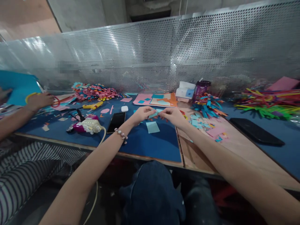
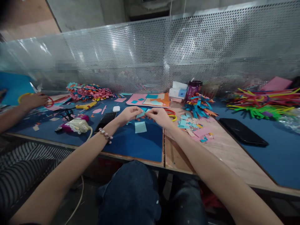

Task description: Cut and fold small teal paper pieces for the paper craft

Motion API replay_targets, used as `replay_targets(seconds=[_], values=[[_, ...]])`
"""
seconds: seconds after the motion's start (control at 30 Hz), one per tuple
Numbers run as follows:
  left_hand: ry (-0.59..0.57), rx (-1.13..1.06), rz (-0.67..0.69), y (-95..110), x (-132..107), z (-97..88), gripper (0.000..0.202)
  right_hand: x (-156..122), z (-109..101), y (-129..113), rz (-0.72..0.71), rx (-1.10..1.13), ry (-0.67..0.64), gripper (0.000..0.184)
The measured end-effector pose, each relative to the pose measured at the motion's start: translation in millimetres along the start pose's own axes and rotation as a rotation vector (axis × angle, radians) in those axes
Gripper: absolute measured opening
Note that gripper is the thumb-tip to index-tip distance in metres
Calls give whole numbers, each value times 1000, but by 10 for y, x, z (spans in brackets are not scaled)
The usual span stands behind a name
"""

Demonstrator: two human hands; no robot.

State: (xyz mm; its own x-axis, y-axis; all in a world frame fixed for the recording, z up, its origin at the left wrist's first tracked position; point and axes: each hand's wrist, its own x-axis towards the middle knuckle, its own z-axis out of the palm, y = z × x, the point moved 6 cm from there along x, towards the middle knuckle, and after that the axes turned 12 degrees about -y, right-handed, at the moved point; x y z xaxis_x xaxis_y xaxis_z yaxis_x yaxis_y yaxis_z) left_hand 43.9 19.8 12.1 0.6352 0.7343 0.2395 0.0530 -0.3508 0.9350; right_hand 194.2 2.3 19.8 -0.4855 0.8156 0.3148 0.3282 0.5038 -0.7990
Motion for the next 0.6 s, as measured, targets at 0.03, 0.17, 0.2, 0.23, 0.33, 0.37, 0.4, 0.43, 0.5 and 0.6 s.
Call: replay_targets(seconds=[0.03,0.17,0.2,0.23,0.33,0.37,0.4,0.43,0.5,0.6], values=[[1,-56,-19,-20,7,-10,37,3,-15,12,1,5,2,34],[-34,-194,-74,-80,12,-32,38,24,-47,53,-9,8,-33,30],[-53,-189,-88,-90,6,-33,37,29,-57,57,-11,5,-35,30],[-76,-179,-103,-100,-1,-30,35,31,-69,59,-10,2,-30,31],[-138,-156,-131,-132,-17,-13,31,34,-88,54,14,-21,-15,34],[-148,-148,-126,-140,-15,-8,31,35,-79,52,25,-34,-14,36],[-142,-134,-113,-145,-9,-8,31,36,-66,54,36,-45,-6,38],[-117,-107,-91,-147,0,-15,30,40,-50,60,48,-51,14,40],[-41,-27,-39,-142,22,-31,28,48,-24,94,74,-39,104,42],[61,63,26,-120,49,-28,25,74,41,178,129,9,218,39]])
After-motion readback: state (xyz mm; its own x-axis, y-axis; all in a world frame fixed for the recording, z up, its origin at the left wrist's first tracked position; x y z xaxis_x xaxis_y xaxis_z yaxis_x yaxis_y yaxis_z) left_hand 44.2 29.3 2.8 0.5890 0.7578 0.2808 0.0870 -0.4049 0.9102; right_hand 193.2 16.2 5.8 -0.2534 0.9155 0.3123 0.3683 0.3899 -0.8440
